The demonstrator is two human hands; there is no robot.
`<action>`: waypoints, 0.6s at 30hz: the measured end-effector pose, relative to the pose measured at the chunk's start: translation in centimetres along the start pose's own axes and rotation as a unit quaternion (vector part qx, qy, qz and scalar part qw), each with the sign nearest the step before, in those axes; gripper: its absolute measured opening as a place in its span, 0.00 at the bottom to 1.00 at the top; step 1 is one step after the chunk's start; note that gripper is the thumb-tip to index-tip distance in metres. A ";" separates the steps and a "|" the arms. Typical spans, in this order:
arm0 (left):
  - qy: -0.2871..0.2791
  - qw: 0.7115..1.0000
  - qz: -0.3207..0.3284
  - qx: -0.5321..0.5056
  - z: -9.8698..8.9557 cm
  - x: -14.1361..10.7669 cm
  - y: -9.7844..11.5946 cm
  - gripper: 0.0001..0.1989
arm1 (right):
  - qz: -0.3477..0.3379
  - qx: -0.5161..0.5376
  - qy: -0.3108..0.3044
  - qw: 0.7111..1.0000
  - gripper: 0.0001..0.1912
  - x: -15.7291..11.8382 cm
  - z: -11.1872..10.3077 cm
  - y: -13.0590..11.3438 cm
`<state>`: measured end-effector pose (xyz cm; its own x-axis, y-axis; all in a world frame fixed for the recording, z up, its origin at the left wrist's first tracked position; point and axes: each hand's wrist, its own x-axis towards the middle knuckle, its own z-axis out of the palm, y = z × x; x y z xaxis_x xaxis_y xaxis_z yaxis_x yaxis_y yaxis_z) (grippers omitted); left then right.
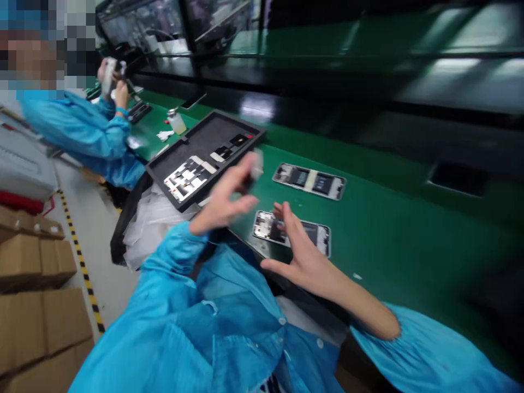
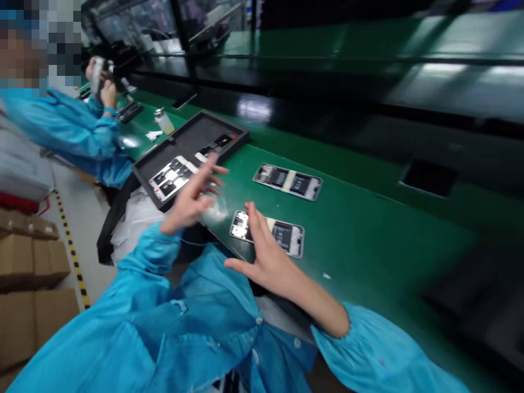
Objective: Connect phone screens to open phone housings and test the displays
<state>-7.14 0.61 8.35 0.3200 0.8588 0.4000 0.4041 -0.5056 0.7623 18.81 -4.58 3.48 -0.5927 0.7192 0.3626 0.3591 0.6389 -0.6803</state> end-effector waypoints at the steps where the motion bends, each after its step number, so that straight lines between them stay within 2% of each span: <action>1: 0.055 0.995 -0.015 0.077 -3.2 0.4 -1.4 0.44 | -0.009 -0.039 0.022 0.999 0.53 -0.8 -1.3 0.0; 3: 0.134 0.960 -0.062 0.237 -9.6 1.2 -5.0 0.47 | -0.009 -0.148 0.099 0.984 0.43 -3.7 -4.9 0.8; 4: 0.154 0.936 -0.101 0.300 -12.4 1.7 -7.0 0.47 | 0.003 -0.215 0.153 0.965 0.38 -5.7 -7.1 1.5; 5: 0.145 0.913 -0.154 0.348 -14.6 2.0 -9.1 0.48 | 0.027 -0.288 0.208 0.934 0.34 -7.9 -9.5 2.4; 7: 0.054 0.882 -0.261 0.388 -17.3 2.6 -12.4 0.45 | 0.128 -0.419 0.308 0.845 0.26 -12.7 -14.2 4.4; 9: 0.011 0.861 -0.307 0.405 -18.1 2.8 -14.3 0.35 | 0.319 -0.470 0.340 0.750 0.29 -17.4 -18.4 5.9; 11: -0.012 0.858 -0.320 0.402 -17.9 2.7 -14.7 0.27 | 0.513 -0.458 0.311 0.656 0.34 -21.3 -21.3 6.3; 12: -0.030 0.863 -0.326 0.384 -17.8 2.6 -14.6 0.24 | 0.578 -0.437 0.289 0.625 0.36 -22.7 -22.1 6.2; 13: -0.033 0.868 -0.336 0.364 -17.7 2.4 -14.5 0.22 | 0.621 -0.416 0.264 0.610 0.36 -23.7 -22.7 5.8; 14: -0.029 0.870 -0.349 0.348 -17.7 2.3 -14.5 0.21 | 0.642 -0.398 0.243 0.609 0.35 -24.3 -23.0 5.4; 16: -0.011 0.865 -0.376 0.332 -18.1 1.9 -15.1 0.21 | 0.645 -0.384 0.219 0.624 0.32 -24.7 -22.9 4.5; 18: -0.007 0.871 -0.346 0.348 -18.6 1.2 -16.2 0.23 | 0.619 -0.411 0.234 0.627 0.32 -24.1 -22.5 3.8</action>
<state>-29.30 11.36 5.92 -0.1988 0.9791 -0.0430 0.9242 0.2019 0.3242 50.71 -13.32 6.49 0.7144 0.6817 0.1577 0.6995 -0.7014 -0.1369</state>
